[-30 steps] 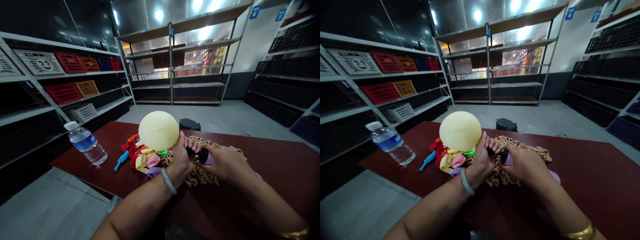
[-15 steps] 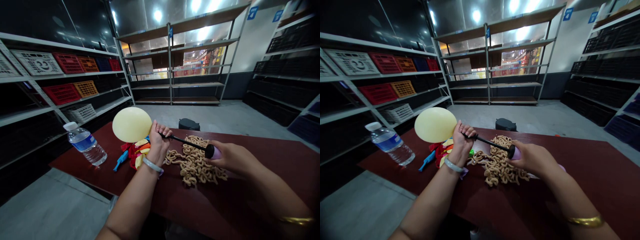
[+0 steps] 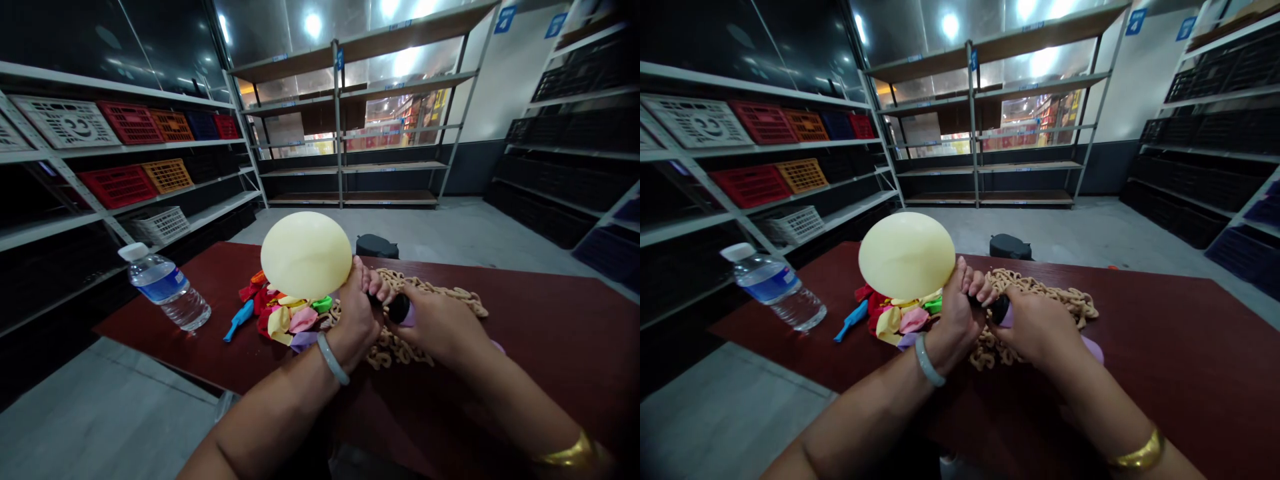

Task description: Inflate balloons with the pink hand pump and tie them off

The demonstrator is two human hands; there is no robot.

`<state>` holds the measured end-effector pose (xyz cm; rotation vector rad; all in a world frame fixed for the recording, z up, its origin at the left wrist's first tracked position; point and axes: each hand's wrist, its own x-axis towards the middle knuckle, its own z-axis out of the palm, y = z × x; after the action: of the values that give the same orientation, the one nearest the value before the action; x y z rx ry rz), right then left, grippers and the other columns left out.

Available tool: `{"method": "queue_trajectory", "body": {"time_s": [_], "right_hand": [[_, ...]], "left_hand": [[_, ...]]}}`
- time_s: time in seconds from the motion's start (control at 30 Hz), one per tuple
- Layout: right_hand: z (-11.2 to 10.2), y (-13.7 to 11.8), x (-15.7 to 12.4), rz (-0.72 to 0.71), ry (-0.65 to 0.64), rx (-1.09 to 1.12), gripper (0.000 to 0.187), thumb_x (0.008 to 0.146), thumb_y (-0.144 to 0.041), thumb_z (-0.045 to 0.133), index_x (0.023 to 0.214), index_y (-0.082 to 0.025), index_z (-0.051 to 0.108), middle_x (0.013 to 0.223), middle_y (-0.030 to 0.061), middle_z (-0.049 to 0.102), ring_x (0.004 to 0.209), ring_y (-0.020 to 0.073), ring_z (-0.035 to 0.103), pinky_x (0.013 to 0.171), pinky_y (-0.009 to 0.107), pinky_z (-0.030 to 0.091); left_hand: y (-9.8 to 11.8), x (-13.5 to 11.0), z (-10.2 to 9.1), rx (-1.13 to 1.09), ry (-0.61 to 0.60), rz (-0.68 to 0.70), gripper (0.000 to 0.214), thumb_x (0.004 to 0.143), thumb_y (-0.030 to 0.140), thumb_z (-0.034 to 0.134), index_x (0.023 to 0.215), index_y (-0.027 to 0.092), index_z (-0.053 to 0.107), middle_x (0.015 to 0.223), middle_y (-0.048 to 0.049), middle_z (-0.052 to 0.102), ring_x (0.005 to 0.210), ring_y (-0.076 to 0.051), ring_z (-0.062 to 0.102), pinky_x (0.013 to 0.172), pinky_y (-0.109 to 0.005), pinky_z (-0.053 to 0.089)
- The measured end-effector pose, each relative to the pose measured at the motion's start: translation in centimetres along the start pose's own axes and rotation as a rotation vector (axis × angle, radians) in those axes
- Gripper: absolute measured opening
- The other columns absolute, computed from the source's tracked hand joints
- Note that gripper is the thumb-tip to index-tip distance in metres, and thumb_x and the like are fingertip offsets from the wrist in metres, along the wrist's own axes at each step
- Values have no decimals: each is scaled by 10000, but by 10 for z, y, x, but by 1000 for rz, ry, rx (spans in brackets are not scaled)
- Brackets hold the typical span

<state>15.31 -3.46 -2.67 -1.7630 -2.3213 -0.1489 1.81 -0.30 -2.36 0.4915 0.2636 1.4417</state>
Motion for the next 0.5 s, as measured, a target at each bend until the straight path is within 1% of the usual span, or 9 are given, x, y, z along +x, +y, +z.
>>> {"method": "queue_trajectory", "body": {"time_s": [0.1,0.2,0.27,0.37,0.43,0.5], "right_hand": [[1,-6,0,-2,24,39,411,804,-594,507,1007,-244,584,845,83,724,751,292,684,576,342,382],[-1,-6,2,1,10,75,441,805,-622,501,1025,-253,599,846,79,727,743,287,683,578,339,384],[-3,0,4,-3,-34,115,463,789,-637,519,1051,-267,614,845,69,731,751,284,683,581,334,392],[-5,19,6,-8,-128,151,509,740,-659,571,1074,-282,646,848,61,736,746,280,678,570,329,404],[-6,33,5,-21,-177,196,523,725,-659,597,1075,-277,666,890,66,740,745,271,675,580,335,429],[-6,45,3,-49,-220,273,509,738,-640,606,1076,-266,675,959,71,739,786,260,676,624,343,462]], "left_hand": [[-3,-4,3,3,-6,0,476,870,390,625,565,184,324,461,61,289,385,-69,294,415,-227,233],[4,1,3,-4,29,-30,473,875,383,616,566,188,316,455,63,283,377,-70,288,409,-225,229],[14,9,-1,-26,68,-29,481,888,386,595,562,191,300,449,67,266,367,-69,279,405,-225,222],[37,25,-12,-88,139,8,486,920,357,544,552,196,269,441,75,230,347,-61,248,394,-224,198],[51,34,-21,-115,160,30,474,941,315,508,548,199,271,439,74,238,346,-61,266,395,-224,213],[62,41,-28,-135,193,41,473,950,307,495,544,199,278,438,72,262,345,-57,281,396,-220,232]]}}
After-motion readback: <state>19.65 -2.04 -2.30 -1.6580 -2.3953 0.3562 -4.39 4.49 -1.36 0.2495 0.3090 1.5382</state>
